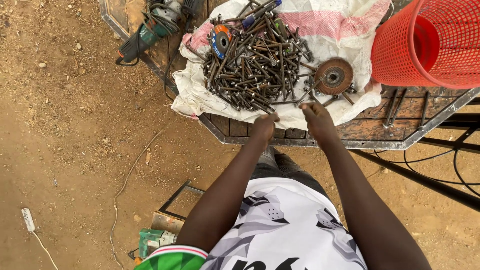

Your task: Emptying a basket of metal fasteners onto a cloth and sorting through them by hand

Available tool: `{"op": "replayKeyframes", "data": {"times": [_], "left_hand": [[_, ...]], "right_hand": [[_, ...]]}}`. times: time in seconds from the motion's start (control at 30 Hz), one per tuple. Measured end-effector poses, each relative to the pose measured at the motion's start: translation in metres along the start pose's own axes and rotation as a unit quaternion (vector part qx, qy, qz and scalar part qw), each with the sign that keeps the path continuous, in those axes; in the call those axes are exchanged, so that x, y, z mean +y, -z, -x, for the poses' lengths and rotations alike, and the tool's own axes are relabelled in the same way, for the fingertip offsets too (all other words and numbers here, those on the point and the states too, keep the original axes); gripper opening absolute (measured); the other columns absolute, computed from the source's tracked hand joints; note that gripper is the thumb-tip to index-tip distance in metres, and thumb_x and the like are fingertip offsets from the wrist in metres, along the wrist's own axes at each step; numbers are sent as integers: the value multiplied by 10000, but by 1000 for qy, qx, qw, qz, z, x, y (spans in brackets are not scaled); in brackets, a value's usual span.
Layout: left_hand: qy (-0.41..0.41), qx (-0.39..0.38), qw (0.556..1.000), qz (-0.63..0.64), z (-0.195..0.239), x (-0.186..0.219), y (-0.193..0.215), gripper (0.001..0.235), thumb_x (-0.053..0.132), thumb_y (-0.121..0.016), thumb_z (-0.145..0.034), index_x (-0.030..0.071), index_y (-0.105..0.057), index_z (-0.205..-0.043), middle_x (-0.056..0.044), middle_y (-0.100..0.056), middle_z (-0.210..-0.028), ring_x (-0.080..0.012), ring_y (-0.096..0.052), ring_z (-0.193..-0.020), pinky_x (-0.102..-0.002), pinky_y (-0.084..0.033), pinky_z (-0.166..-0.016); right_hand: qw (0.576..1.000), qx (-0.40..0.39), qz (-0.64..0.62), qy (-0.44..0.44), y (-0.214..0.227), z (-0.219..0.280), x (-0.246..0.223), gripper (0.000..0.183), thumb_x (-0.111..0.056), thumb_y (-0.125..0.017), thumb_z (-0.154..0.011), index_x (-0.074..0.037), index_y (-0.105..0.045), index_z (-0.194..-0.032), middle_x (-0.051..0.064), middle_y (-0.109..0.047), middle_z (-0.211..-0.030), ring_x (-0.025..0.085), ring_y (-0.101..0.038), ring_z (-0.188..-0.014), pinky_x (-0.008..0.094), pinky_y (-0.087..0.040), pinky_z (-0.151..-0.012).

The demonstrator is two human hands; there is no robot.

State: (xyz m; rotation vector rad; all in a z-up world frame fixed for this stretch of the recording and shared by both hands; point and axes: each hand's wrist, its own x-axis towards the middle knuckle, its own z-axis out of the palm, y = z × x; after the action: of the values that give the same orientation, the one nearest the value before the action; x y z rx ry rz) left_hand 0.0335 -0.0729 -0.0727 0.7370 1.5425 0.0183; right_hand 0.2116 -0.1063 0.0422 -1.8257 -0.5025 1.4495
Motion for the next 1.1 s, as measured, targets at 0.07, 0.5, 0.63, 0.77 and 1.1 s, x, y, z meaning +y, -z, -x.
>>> {"op": "replayKeyframes", "data": {"times": [0.07,0.5,0.63,0.77,1.1], "left_hand": [[-37,-40,998,-41,5,-12,-4,414,463,-592,-1018,120,-736,-1202,-178,-654,-1096,-348,-647,-1042,-520,-477,-919],[-249,-55,952,-170,92,92,27,540,421,-329,-1172,16,-670,-1281,-198,-702,-843,-329,-696,-815,-537,-532,-782],[-237,-27,960,-148,58,92,21,460,448,-382,-1168,78,-656,-1160,-152,-688,-846,-294,-700,-807,-494,-543,-753],[-267,-31,950,-160,56,93,18,505,523,-422,-1157,106,-679,-1032,-91,-651,-752,-206,-642,-699,-430,-520,-680],[-219,-36,963,-149,45,75,20,509,539,-390,-1170,116,-669,-1131,-49,-618,-765,-176,-595,-691,-413,-503,-662]], "right_hand": [[994,-25,99,32,-8,9,-14,339,-216,-580,-1060,-45,-565,-1352,17,-461,-701,98,-450,-538,234,-378,-464],[877,-110,422,203,-3,12,-11,436,-435,-551,-1061,-34,-659,-929,180,-534,-904,457,-588,-808,535,-468,-691],[873,-133,434,180,-9,25,-30,417,-446,-487,-1085,-74,-666,-1025,178,-639,-907,448,-674,-874,543,-511,-742],[924,-99,354,107,1,19,-14,465,-520,-417,-1107,-125,-659,-1150,227,-698,-862,473,-685,-888,576,-495,-771],[940,-103,318,72,-5,41,-48,185,-252,-677,-984,-78,-694,-1046,191,-684,-815,367,-659,-791,488,-475,-721]]}}
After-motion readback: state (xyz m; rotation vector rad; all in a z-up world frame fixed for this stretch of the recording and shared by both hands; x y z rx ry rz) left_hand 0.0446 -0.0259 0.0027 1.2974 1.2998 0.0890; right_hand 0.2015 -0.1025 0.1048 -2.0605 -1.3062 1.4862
